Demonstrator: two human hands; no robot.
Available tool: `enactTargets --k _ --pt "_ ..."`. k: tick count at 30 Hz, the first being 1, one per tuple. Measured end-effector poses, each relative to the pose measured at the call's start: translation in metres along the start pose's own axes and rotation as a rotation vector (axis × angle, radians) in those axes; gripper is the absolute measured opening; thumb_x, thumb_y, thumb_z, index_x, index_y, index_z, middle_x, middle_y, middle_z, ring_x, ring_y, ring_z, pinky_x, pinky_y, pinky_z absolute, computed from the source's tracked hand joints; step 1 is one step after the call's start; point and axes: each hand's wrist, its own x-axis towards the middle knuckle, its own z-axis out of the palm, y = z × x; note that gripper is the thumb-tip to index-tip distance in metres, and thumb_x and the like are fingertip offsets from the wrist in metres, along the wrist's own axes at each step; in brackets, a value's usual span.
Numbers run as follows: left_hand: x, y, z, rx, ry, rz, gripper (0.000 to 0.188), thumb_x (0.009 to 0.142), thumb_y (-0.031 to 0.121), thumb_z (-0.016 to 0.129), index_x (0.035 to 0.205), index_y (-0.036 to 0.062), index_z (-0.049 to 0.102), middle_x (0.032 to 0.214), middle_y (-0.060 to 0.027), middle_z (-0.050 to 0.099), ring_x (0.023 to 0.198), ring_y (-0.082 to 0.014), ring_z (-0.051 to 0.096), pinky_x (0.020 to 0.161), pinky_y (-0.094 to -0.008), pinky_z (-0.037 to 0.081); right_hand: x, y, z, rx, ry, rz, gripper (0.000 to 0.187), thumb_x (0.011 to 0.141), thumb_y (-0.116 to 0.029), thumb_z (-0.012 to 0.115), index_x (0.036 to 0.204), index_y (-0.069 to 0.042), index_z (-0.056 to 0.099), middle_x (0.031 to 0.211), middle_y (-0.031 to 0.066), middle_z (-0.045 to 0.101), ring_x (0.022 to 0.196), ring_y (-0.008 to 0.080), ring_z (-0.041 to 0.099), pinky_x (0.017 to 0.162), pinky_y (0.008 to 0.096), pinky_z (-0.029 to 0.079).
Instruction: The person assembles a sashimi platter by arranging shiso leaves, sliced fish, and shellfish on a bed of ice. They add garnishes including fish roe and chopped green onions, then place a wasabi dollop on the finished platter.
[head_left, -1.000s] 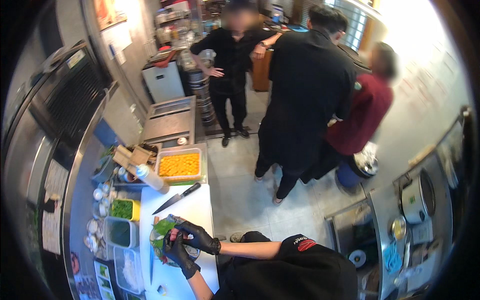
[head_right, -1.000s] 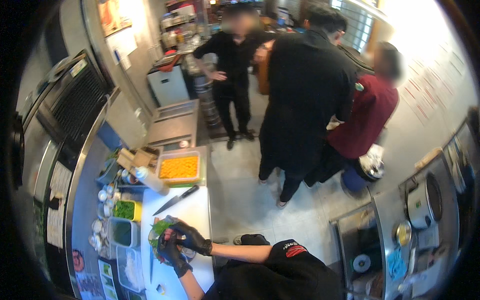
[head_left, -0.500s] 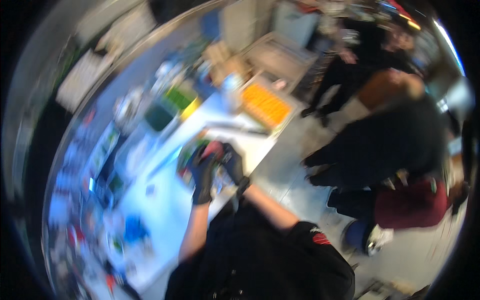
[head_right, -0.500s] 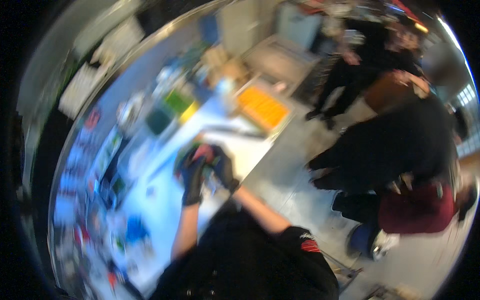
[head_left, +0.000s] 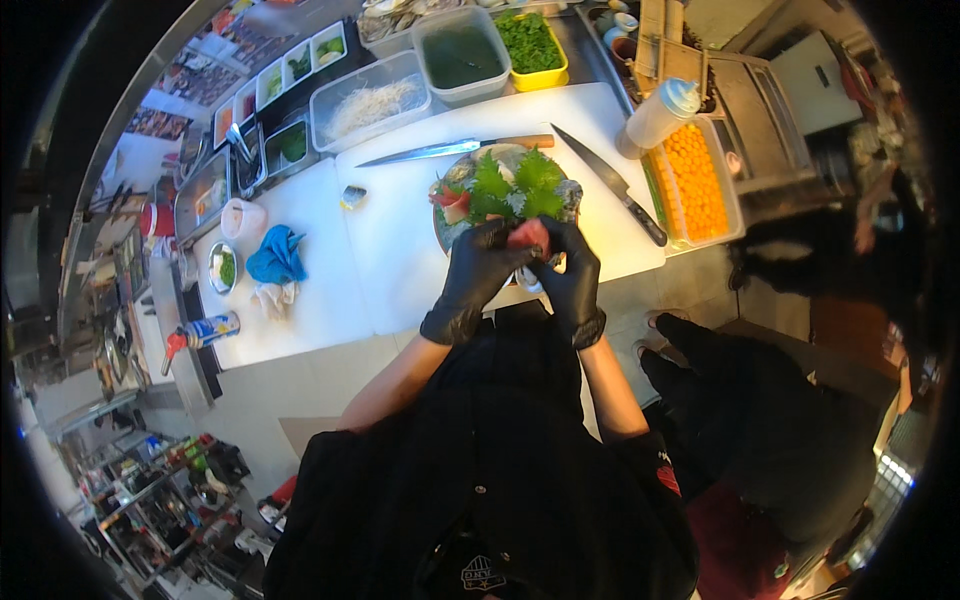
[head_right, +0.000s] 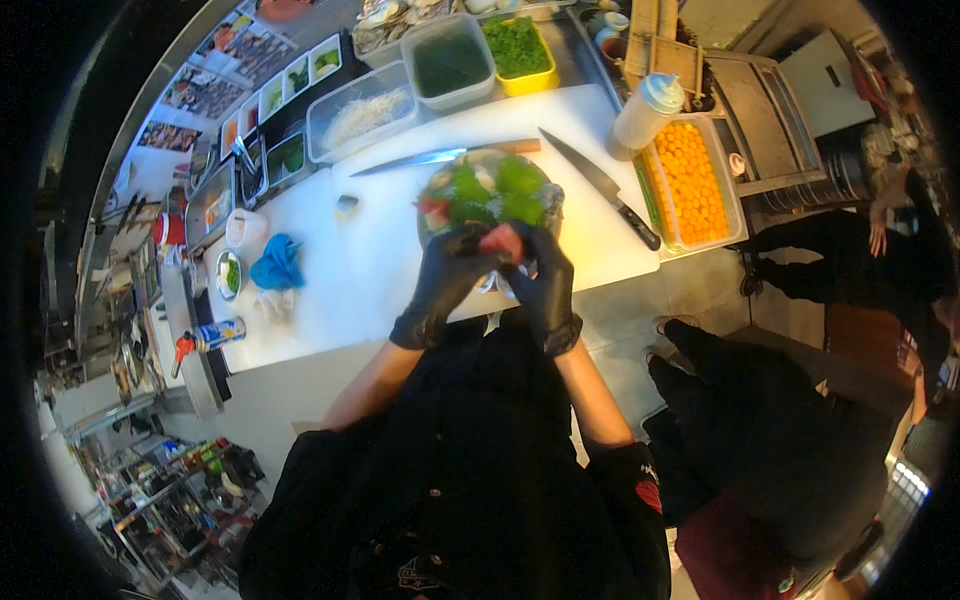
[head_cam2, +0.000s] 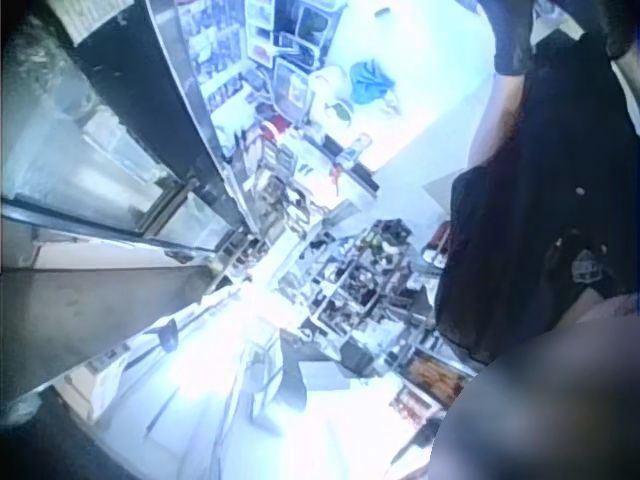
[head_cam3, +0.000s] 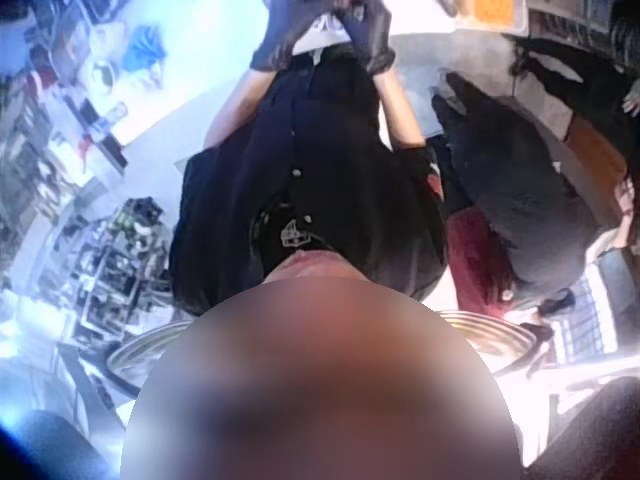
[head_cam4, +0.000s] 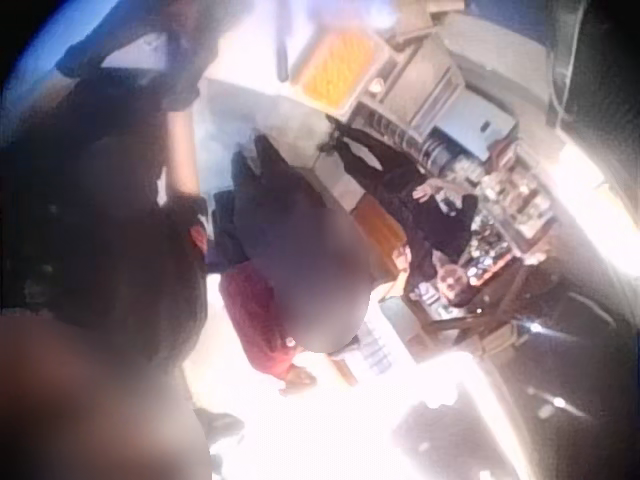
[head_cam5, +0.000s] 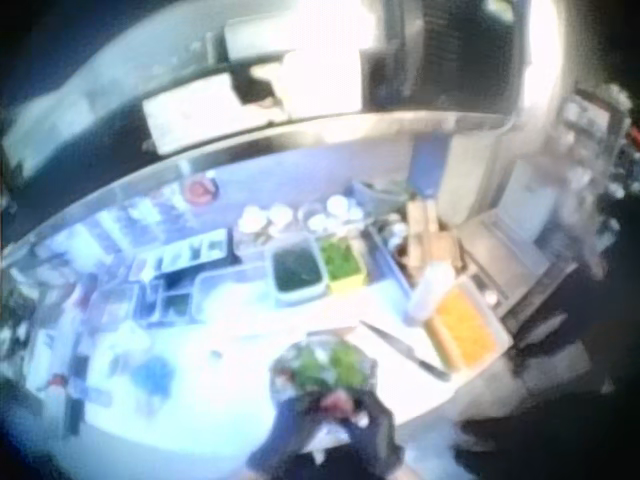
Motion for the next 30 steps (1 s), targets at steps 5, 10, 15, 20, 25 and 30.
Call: enactTargets --k 5,10,15,20,25,30 --pt "-0.03 -0.015 0.01 -0.041 0.201 -0.185 0.022 0.082 0.007 0.08 0.102 -0.0033 0.077 0.087 -0.0093 0.077 0.079 -0.0146 0.07 0.073 -0.0305 0.056 -0.024 0.006 0.001 -0.057 -0.153 -0.049 0.049 0.08 -0.005 0.083 0.125 -0.003 0.066 0.114 0.0163 0.071 0.106 0.0318 0.071 0.092 0.0387 0.055" --pt "-0.01 -0.016 0.001 -0.021 0.166 -0.078 0.032 0.082 0.007 0.084 0.112 -0.0013 0.075 0.1 -0.0045 0.075 0.09 -0.011 0.067 0.082 -0.0278 0.056 0.01 0.006 0.002 -0.024 -0.187 -0.082 0.05 0.08 -0.004 0.083 0.127 -0.003 0.065 0.115 0.0165 0.071 0.107 0.0318 0.071 0.092 0.0387 0.055" --pt "0.039 -0.007 -0.039 0.113 0.088 0.231 0.047 0.087 -0.005 0.075 0.133 -0.0003 0.066 0.113 -0.0063 0.073 0.101 -0.0131 0.067 0.09 -0.0293 0.056 0.069 0.002 0.027 0.042 -0.212 -0.143 0.058 0.079 -0.001 0.082 0.134 -0.002 0.063 0.12 0.0169 0.072 0.111 0.0287 0.07 0.097 0.0379 0.054" --pt "0.076 -0.002 -0.075 0.186 0.003 0.266 0.047 0.082 -0.005 0.073 0.129 0.0018 0.067 0.112 -0.0104 0.076 0.098 -0.0179 0.071 0.088 -0.0326 0.057 0.105 -0.005 0.05 -0.116 -0.293 -0.21 0.059 0.08 -0.006 0.082 0.136 -0.002 0.062 0.122 0.0194 0.071 0.113 0.0321 0.07 0.099 0.0387 0.054" --pt "0.098 -0.012 -0.07 0.228 0.052 0.362 0.043 0.086 -0.001 0.071 0.128 0.0051 0.068 0.103 -0.0149 0.077 0.093 -0.0221 0.075 0.082 -0.0336 0.058 0.14 0.0 0.03 -0.044 -0.468 -0.231 0.052 0.082 -0.007 0.081 0.132 -0.007 0.067 0.108 0.0177 0.075 0.101 0.0288 0.073 0.091 0.0369 0.056" --pt "0.088 -0.017 -0.06 0.242 0.085 0.467 0.045 0.087 -0.005 0.068 0.131 0.0064 0.068 0.103 -0.0146 0.078 0.089 -0.0237 0.076 0.08 -0.0333 0.059 0.147 0.01 0.03 -0.222 -0.47 -0.265 0.039 0.084 -0.01 0.078 0.122 -0.006 0.073 0.096 0.0165 0.073 0.088 0.0291 0.072 0.083 0.038 0.055"
